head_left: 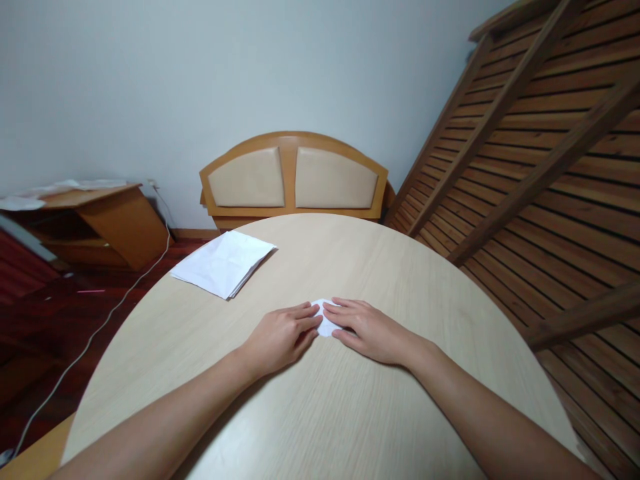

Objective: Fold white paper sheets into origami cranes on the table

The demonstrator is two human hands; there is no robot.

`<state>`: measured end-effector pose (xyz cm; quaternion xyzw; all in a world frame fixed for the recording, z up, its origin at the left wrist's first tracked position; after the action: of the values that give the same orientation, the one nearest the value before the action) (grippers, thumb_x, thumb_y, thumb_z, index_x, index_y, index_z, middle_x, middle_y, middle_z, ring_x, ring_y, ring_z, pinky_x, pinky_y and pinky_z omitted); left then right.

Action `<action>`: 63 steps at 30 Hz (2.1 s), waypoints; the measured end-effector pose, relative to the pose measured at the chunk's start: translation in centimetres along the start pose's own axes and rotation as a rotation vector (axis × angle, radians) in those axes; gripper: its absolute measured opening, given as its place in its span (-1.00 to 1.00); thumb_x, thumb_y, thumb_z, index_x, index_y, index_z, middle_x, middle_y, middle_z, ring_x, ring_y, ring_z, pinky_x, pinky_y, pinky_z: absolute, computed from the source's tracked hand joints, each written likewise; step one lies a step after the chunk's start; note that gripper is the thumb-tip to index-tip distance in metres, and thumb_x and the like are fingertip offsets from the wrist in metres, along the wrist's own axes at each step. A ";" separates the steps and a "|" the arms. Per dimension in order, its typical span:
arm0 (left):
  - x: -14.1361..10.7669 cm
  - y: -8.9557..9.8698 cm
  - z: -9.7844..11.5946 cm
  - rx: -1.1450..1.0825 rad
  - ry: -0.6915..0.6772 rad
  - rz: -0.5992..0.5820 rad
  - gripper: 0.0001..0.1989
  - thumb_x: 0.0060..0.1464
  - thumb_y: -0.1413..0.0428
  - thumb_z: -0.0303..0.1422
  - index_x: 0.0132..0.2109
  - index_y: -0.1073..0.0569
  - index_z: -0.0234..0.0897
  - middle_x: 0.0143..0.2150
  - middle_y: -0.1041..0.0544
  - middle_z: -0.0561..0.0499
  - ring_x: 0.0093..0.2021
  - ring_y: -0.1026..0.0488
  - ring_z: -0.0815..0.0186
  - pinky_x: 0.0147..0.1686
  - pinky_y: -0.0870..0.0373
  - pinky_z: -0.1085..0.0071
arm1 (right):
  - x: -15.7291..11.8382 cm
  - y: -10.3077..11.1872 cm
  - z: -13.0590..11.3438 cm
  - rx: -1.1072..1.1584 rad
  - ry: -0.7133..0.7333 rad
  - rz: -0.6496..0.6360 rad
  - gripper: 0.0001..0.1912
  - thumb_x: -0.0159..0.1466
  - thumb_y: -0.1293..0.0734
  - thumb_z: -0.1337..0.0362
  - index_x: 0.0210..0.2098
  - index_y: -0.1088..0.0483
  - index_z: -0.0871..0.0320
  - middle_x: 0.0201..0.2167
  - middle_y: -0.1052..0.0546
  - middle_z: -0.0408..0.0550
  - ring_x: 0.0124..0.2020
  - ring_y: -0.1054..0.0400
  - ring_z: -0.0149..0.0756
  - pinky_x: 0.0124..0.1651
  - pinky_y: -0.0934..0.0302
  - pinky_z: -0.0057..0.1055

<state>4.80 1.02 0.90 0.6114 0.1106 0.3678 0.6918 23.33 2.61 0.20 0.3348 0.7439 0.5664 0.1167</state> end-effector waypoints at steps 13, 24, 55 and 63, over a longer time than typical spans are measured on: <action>-0.2 -0.5 -1.0 0.009 0.034 0.025 -0.69 0.34 0.02 -0.35 0.14 -0.48 -0.13 0.22 -0.50 -0.01 0.22 -0.43 0.18 0.19 -0.42 0.19 | -0.8 2.6 0.9 -0.055 -0.014 0.018 -0.73 0.37 -0.30 0.31 0.03 -0.53 0.04 0.00 -0.61 -0.01 0.00 -0.49 -0.15 0.05 -0.30 -0.23; -0.1 -0.2 -1.1 -0.011 0.049 0.064 -0.71 0.24 -0.11 -0.31 0.08 -0.50 -0.21 0.15 -0.55 -0.09 0.16 -0.48 0.11 0.17 -0.42 0.12 | -0.4 2.0 1.3 -0.041 -0.120 0.097 -0.72 0.46 -0.18 0.27 0.02 -0.49 0.05 -0.08 -0.62 -0.03 -0.07 -0.50 -0.18 0.00 -0.32 -0.28; -0.1 0.3 -1.0 -0.155 0.374 0.105 -0.74 0.30 0.04 -0.27 -0.16 -0.52 -0.24 -0.44 -0.56 0.02 -0.47 -0.47 0.30 -0.45 -0.28 0.41 | 0.0 1.9 0.4 0.418 -0.244 0.121 -0.77 0.36 -0.31 0.14 -0.16 -0.53 0.13 -0.27 -0.61 -0.09 -0.31 -0.44 -0.31 -0.25 -0.22 -0.44; -0.1 1.2 0.0 -0.042 0.068 0.281 -0.63 0.25 -0.02 -0.40 0.18 -0.33 -0.22 0.24 -0.39 -0.21 0.21 -0.35 0.09 0.16 -0.34 0.08 | 0.2 1.4 1.8 0.414 -0.365 0.186 -0.73 0.36 -0.29 0.12 -0.27 -0.53 0.18 -0.38 -0.58 -0.09 -0.36 -0.41 -0.28 -0.32 -0.18 -0.42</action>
<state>4.30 0.93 1.98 0.5933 0.0397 0.4839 0.6421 24.69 4.32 0.91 0.5145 0.7766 0.3412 0.1255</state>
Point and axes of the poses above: each hand's wrist, its own x-axis towards the middle knuckle, its own y-axis out of the back of the hand, z = x × y, the point moved 4 cm from there along x, towards the middle knuckle
